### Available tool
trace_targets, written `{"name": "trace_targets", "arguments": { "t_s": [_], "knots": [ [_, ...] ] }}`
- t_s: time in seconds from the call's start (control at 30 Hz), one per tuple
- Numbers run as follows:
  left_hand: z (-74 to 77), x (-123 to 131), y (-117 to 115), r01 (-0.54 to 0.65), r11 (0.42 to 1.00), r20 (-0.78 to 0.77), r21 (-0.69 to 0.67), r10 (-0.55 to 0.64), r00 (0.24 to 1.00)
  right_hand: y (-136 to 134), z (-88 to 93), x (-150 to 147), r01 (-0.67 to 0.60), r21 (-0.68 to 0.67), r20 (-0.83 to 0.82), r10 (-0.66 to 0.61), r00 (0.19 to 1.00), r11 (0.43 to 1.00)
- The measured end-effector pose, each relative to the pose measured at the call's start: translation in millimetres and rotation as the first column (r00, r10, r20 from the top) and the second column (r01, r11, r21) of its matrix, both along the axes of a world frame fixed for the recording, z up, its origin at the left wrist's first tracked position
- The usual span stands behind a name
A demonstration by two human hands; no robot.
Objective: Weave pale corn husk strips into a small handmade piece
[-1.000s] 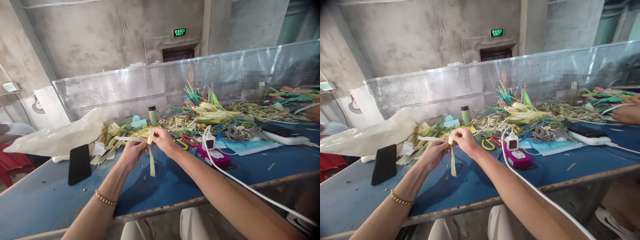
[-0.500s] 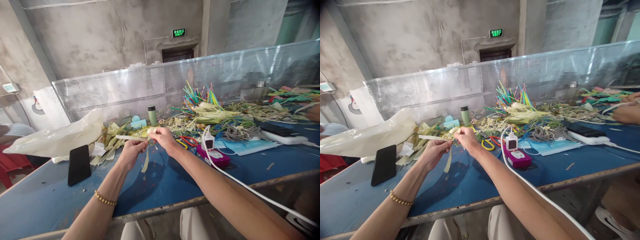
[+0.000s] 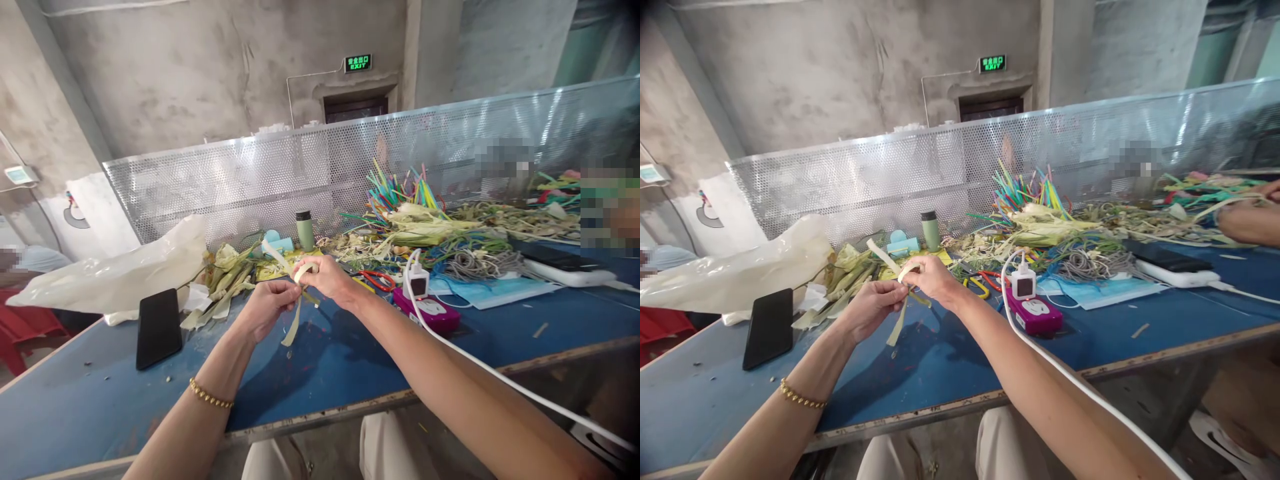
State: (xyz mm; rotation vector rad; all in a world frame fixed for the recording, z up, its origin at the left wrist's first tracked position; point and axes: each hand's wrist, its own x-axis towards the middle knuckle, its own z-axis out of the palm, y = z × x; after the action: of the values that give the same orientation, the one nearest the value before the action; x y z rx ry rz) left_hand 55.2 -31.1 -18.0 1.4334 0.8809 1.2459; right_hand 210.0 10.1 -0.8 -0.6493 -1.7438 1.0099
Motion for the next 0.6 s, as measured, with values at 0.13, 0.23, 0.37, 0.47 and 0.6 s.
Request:
{"name": "trace_targets", "arguments": {
  "t_s": [0.13, 0.23, 0.37, 0.47, 0.6],
  "knots": [
    [0.1, 0.9, -0.7, 0.002, 1.0, 0.018, -0.006, -0.002, 1.0, 0.8, -4.6, -5.3, -0.017, -0.045, -0.092, 0.012, 0.996, 0.999],
    [-0.3, 1.3, -1.1, 0.008, 1.0, 0.022, -0.001, -0.008, 1.0, -0.5, -6.7, -9.1, -0.014, -0.041, -0.136, 0.008, 0.991, 0.999],
    [0.1, 1.3, -1.1, 0.014, 1.0, 0.021, -0.004, -0.014, 1.0, 0.3, -7.5, -10.2, -0.018, 0.02, -0.127, 0.02, 0.992, 1.0],
    [0.6, -0.8, -0.3, 0.016, 1.0, 0.044, -0.027, -0.015, 0.999, 3.5, -6.4, -7.0, -0.021, 0.021, -0.064, 0.022, 0.998, 1.0],
    [0.8, -5.7, 1.7, 0.038, 0.997, 0.107, -0.067, -0.03, 0.994, 7.2, -3.5, -1.4, 0.087, 0.059, -0.023, -0.086, 0.996, 0.994]
  ]
}}
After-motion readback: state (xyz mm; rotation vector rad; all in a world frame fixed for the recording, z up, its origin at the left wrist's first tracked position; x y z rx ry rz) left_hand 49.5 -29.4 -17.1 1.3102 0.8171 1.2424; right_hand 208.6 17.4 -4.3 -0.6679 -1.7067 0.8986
